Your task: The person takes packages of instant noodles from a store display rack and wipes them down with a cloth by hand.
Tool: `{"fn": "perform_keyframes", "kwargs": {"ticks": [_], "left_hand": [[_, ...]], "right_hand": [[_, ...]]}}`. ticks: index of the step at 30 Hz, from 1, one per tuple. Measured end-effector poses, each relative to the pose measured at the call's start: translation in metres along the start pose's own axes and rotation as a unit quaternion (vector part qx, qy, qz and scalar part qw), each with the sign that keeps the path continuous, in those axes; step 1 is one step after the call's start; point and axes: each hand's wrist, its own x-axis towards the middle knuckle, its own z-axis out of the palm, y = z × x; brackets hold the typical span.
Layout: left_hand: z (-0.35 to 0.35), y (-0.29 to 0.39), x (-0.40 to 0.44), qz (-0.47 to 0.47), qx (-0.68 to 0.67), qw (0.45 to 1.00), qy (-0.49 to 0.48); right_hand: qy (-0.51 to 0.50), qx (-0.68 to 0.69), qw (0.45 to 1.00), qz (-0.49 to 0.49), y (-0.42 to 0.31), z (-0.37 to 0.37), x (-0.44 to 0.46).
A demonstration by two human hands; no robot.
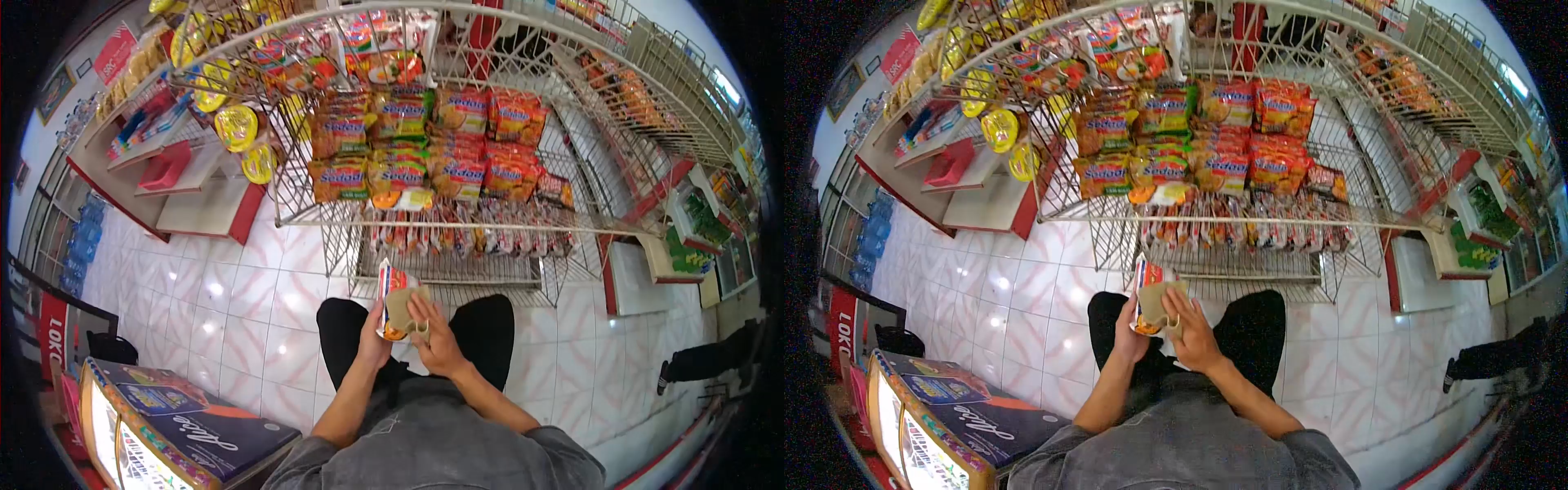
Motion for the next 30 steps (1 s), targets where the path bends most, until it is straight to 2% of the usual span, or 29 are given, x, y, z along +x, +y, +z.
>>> {"fn": "perform_keyframes", "kwargs": {"ticks": [3, 7, 9, 12, 15, 18, 21, 22, 25, 28, 30], "left_hand": [[-0.003, 0.005, 0.001, 0.012, 0.072, 0.994, -0.083], [-0.005, 0.01, -0.005, -0.051, 0.062, 0.982, -0.17], [0.0, 0.005, -0.009, -0.066, 0.064, 0.987, -0.134], [0.0, 0.001, -0.01, -0.107, 0.125, 0.979, -0.121], [0.004, -0.009, -0.008, -0.077, 0.178, 0.973, -0.126], [0.009, -0.004, -0.012, -0.073, 0.162, 0.98, -0.095], [0.008, -0.003, -0.012, -0.052, 0.175, 0.98, -0.077], [0.006, -0.002, -0.012, -0.053, 0.178, 0.979, -0.084], [0.005, -0.007, -0.012, -0.012, 0.226, 0.969, -0.099], [0.012, -0.016, -0.012, 0.057, 0.293, 0.95, -0.096], [0.016, -0.017, -0.01, 0.13, 0.392, 0.905, -0.095]], "right_hand": [[0.037, 0.001, 0.999, 0.034, 0.004, -0.002, -0.001], [0.09, 0.079, 0.989, 0.091, 0.014, -0.005, 0.001], [0.085, 0.134, 0.981, 0.108, 0.015, -0.009, 0.002], [0.087, 0.097, 0.99, 0.052, 0.011, -0.016, 0.004], [0.108, 0.085, 0.989, 0.056, 0.013, -0.012, 0.002], [0.097, 0.071, 0.991, 0.051, 0.022, -0.014, 0.003], [0.052, 0.158, 0.973, 0.161, 0.03, -0.018, -0.002], [0.115, 0.124, 0.98, 0.1, 0.034, -0.013, -0.002], [0.065, 0.182, 0.941, 0.278, 0.039, -0.014, -0.008], [0.082, 0.287, 0.863, 0.409, 0.033, -0.011, -0.011], [0.139, 0.393, 0.84, 0.348, 0.043, 0.013, -0.017]]}}
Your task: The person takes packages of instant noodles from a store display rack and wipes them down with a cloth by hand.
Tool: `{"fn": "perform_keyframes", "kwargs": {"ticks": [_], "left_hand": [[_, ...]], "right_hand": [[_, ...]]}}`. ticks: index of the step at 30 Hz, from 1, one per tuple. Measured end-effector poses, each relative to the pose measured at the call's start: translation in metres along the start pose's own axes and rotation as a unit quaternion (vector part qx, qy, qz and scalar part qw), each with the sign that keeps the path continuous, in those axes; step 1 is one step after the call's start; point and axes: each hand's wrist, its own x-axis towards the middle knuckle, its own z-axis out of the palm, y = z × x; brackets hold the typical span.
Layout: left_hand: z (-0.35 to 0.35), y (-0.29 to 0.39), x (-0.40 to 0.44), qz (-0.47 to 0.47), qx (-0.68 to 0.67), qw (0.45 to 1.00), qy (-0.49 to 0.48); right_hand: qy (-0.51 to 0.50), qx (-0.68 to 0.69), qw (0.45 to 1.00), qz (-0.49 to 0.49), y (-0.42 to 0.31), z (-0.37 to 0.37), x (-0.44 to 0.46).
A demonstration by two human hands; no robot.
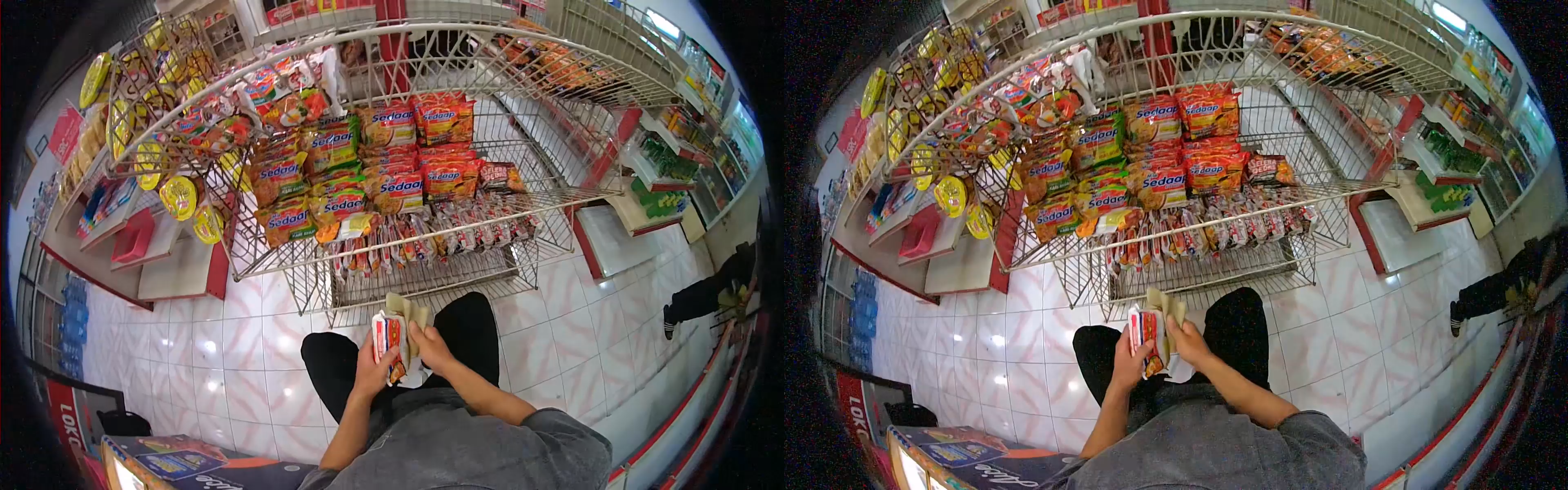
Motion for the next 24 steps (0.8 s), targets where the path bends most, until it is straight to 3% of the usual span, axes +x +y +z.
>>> {"fn": "perform_keyframes", "kwargs": {"ticks": [1, 2, 5, 6, 9, 13, 14, 15, 17, 20, 24], "left_hand": [[0.002, 0.0, 0.001, 0.032, 0.057, 0.998, 0.005], [0.007, 0.0, -0.001, 0.038, 0.071, 0.996, 0.045], [0.015, 0.011, -0.001, 0.097, 0.088, 0.985, 0.109], [0.015, 0.012, 0.003, 0.128, 0.076, 0.98, 0.135], [0.008, 0.008, 0.005, 0.127, 0.014, 0.973, 0.193], [-0.004, -0.015, 0.003, 0.094, -0.037, 0.991, 0.086], [-0.002, -0.015, 0.007, 0.126, 0.03, 0.989, 0.071], [0.005, 0.022, 0.001, 0.063, 0.017, 0.997, 0.042], [0.0, -0.014, 0.005, 0.072, -0.036, 0.996, 0.038], [-0.003, -0.014, 0.01, 0.145, -0.015, 0.988, 0.058], [-0.016, -0.013, 0.013, 0.097, 0.0, 0.994, 0.051]], "right_hand": [[-0.004, 0.063, 0.998, -0.026, 0.006, 0.005, 0.001], [-0.012, 0.037, 0.998, -0.042, 0.01, 0.006, 0.001], [-0.101, 0.024, 0.995, 0.01, 0.009, 0.007, -0.004], [-0.096, -0.064, 0.993, 0.028, 0.008, 0.006, -0.005], [-0.119, -0.039, 0.992, 0.007, 0.022, 0.011, -0.007], [-0.078, -0.011, 0.993, 0.089, -0.032, 0.026, -0.031], [-0.125, 0.042, 0.99, 0.049, 0.014, 0.014, -0.008], [-0.096, 0.035, 0.993, 0.06, 0.012, 0.016, -0.008], [-0.035, 0.019, 0.996, 0.077, 0.004, 0.017, -0.008], [-0.046, -0.037, 0.995, 0.084, -0.02, 0.015, -0.015], [-0.092, -0.013, 0.99, 0.104, 0.033, 0.0, 0.008]]}}
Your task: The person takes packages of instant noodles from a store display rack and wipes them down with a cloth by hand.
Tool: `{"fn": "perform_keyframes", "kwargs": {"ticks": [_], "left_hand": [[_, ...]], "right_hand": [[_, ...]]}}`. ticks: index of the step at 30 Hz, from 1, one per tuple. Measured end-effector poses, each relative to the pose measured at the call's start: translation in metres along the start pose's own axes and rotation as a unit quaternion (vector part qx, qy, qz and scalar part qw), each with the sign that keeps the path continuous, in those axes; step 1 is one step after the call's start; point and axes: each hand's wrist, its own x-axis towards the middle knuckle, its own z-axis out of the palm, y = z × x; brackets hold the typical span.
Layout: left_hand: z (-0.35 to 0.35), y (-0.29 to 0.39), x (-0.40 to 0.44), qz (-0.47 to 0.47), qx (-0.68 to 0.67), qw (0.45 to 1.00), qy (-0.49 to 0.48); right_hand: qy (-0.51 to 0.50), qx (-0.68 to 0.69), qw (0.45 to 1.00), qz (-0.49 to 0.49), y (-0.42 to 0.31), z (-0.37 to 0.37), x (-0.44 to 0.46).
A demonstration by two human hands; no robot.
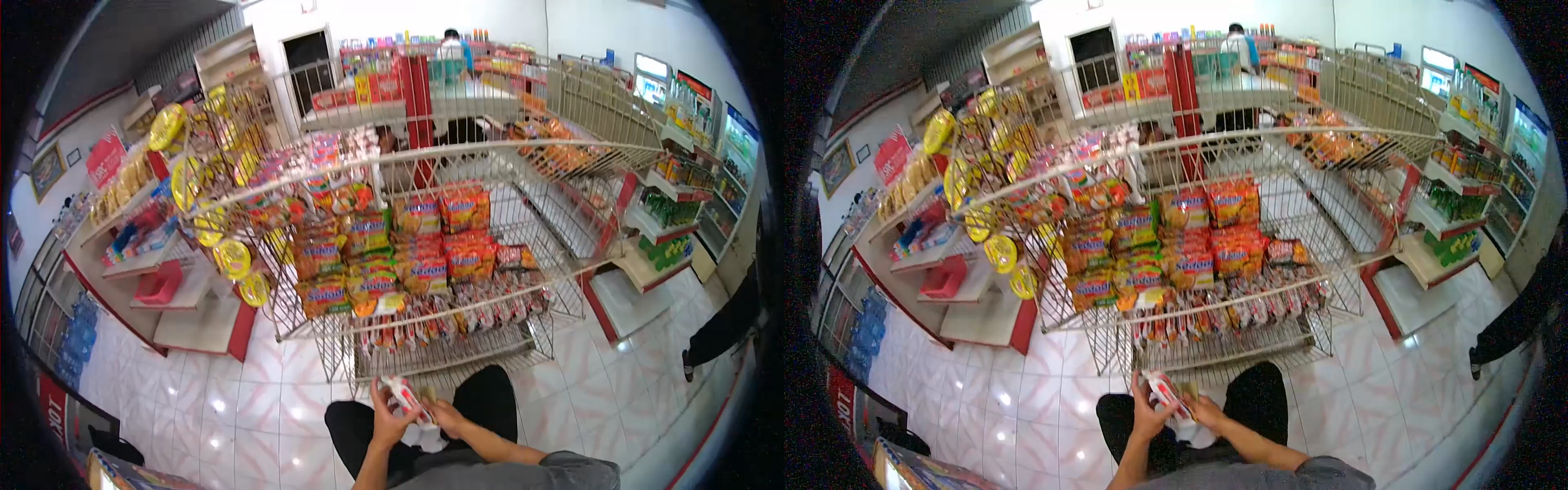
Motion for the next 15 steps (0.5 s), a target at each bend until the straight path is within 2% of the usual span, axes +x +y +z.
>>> {"fn": "perform_keyframes", "kwargs": {"ticks": [3, 5, 8, 11, 12, 15], "left_hand": [[0.001, 0.016, 0.001, 0.056, 0.15, 0.987, 0.003], [-0.003, -0.007, 0.002, 0.086, 0.234, 0.968, 0.021], [0.001, 0.01, 0.0, 0.109, 0.278, 0.954, 0.031], [0.004, 0.014, 0.0, 0.055, 0.305, 0.95, -0.029], [0.005, 0.01, -0.001, 0.057, 0.271, 0.96, -0.034], [0.006, 0.001, 0.004, 0.165, 0.334, 0.928, -0.02]], "right_hand": [[0.036, 0.061, 0.997, 0.03, 0.009, 0.001, 0.013], [0.013, 0.2, 0.979, 0.046, 0.005, 0.005, 0.012], [-0.008, 0.193, 0.981, 0.034, -0.002, 0.003, 0.013], [0.026, 0.146, 0.987, 0.064, 0.005, -0.01, 0.022], [0.039, 0.144, 0.987, 0.058, 0.008, -0.013, 0.023], [0.051, 0.123, 0.99, 0.039, 0.013, -0.02, 0.028]]}}
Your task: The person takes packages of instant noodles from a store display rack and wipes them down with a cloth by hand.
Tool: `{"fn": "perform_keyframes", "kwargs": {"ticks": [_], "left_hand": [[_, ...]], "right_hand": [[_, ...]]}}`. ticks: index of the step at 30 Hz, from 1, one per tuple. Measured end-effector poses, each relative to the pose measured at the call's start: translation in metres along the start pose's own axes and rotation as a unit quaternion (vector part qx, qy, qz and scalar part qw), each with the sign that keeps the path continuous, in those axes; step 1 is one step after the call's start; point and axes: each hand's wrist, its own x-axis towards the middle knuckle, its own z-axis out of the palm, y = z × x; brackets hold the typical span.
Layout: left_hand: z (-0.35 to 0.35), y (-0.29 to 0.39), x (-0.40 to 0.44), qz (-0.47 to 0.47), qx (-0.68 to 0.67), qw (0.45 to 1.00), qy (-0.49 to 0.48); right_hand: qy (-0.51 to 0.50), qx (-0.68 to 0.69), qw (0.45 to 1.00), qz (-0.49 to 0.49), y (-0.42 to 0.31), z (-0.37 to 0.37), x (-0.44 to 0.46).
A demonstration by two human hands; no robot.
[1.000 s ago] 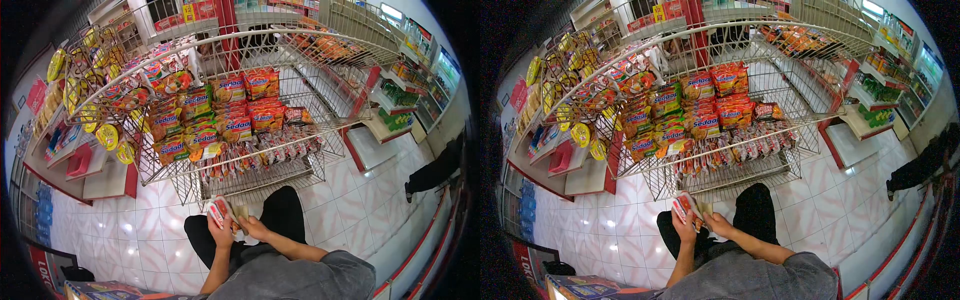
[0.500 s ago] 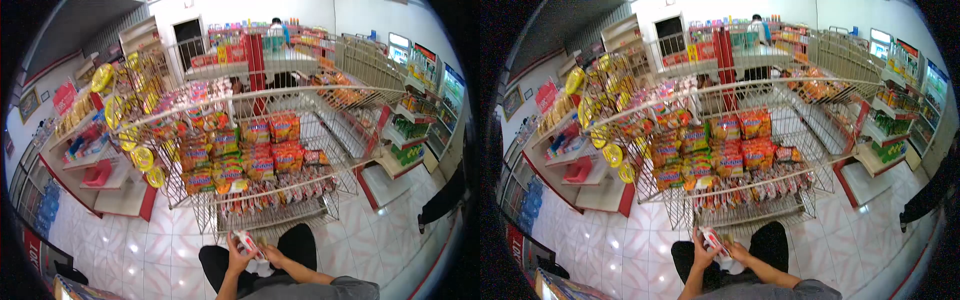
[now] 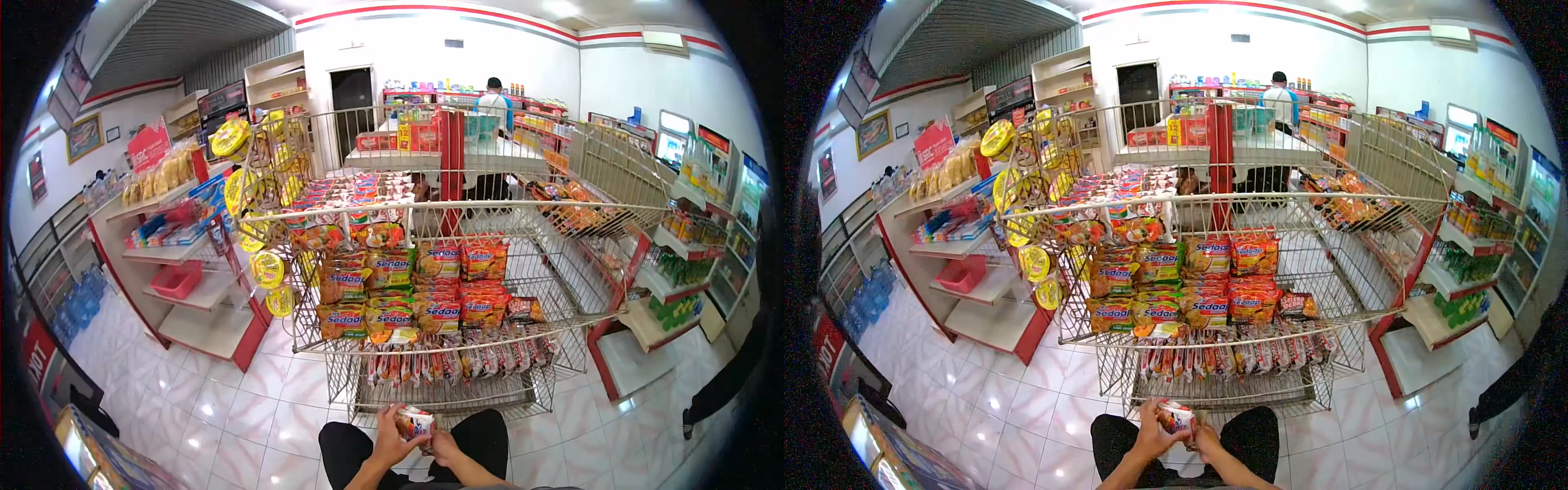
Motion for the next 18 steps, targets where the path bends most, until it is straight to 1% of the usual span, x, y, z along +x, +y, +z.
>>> {"fn": "perform_keyframes", "kwargs": {"ticks": [1, 2, 4, 5, 6, 7, 8, 9, 10, 11, 12, 13, 14, 15, 16, 18], "left_hand": [[0.0, 0.004, 0.001, -0.049, -0.122, 0.991, 0.01], [-0.002, 0.007, 0.002, -0.088, -0.166, 0.982, 0.004], [-0.016, 0.027, 0.005, -0.166, -0.251, 0.954, -0.009], [-0.003, 0.001, -0.001, -0.131, -0.223, 0.966, -0.02], [-0.001, -0.006, 0.0, -0.148, -0.204, 0.967, -0.037], [0.001, -0.012, -0.001, -0.165, -0.184, 0.968, -0.053], [0.004, -0.016, -0.004, -0.182, -0.164, 0.967, -0.069], [0.007, -0.018, -0.005, -0.184, -0.133, 0.973, -0.049], [0.006, -0.014, -0.005, -0.201, -0.127, 0.97, -0.053], [0.004, -0.011, -0.002, -0.218, -0.121, 0.967, -0.057], [0.002, -0.008, -0.003, -0.236, -0.115, 0.963, -0.061], [0.008, -0.017, -0.005, -0.227, -0.131, 0.964, -0.042], [0.013, -0.024, -0.008, -0.229, -0.112, 0.966, -0.046], [0.014, -0.025, -0.01, -0.232, -0.092, 0.967, -0.052], [0.013, -0.024, -0.01, -0.234, -0.072, 0.968, -0.059], [0.006, -0.012, -0.006, -0.26, -0.1, 0.959, -0.052]], "right_hand": [[-0.011, -0.019, 1.0, -0.005, -0.002, -0.004, 0.0], [-0.022, -0.037, 0.999, -0.011, -0.002, -0.006, 0.0], [-0.001, -0.095, 0.995, -0.018, -0.012, -0.002, -0.014], [0.009, -0.126, 0.992, -0.021, -0.009, -0.006, -0.008], [0.019, -0.157, 0.987, -0.023, -0.01, -0.007, -0.006], [0.004, -0.168, 0.985, -0.022, -0.01, -0.01, -0.007], [-0.01, -0.203, 0.978, -0.043, -0.008, -0.012, -0.009], [-0.025, -0.237, 0.969, -0.066, -0.021, -0.001, -0.024], [-0.04, -0.271, 0.958, -0.089, -0.027, 0.004, -0.032], [-0.046, -0.239, 0.97, -0.013, -0.024, -0.004, -0.022], [-0.034, -0.184, 0.982, -0.03, -0.016, -0.009, -0.013], [-0.022, -0.128, 0.99, -0.047, -0.008, -0.012, -0.007], [-0.01, -0.071, 0.995, -0.063, 0.0, -0.016, -0.003], [-0.038, -0.021, 0.998, -0.039, -0.022, -0.003, -0.028], [-0.031, 0.002, 0.998, -0.061, -0.025, 0.0, -0.028], [-0.007, 0.061, 0.992, -0.115, -0.023, 0.002, -0.024]]}}
